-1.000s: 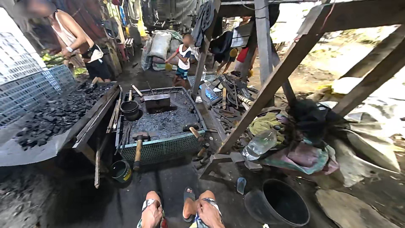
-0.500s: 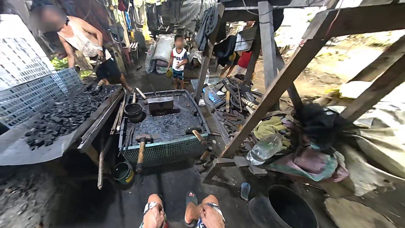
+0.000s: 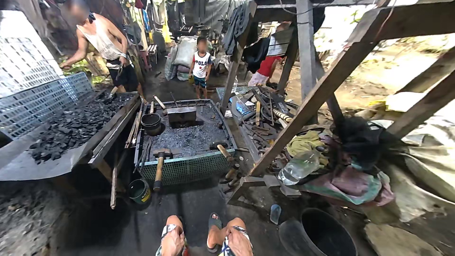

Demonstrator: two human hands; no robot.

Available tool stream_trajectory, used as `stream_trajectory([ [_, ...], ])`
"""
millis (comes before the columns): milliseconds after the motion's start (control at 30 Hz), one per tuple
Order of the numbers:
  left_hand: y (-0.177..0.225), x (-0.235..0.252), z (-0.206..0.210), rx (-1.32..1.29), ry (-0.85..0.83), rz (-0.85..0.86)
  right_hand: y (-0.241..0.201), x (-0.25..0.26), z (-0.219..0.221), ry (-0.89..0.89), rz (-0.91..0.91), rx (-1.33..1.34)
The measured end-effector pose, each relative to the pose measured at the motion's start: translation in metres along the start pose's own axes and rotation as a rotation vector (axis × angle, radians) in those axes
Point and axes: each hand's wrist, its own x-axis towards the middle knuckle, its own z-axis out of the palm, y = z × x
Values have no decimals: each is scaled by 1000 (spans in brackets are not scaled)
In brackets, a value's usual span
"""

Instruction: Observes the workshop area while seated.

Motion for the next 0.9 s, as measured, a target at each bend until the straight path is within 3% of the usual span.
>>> stream_trajectory([
  [167,2,-1,-2,-13,-11,-16,1,1,4,90,-18,57],
  [500,2,1,-3,-20,-20,-21,-6,-4,-11,-45,35,17],
  [900,0,1,-1,-10,-10,-11,-7,-5,-3,-43,-35,-88],
])
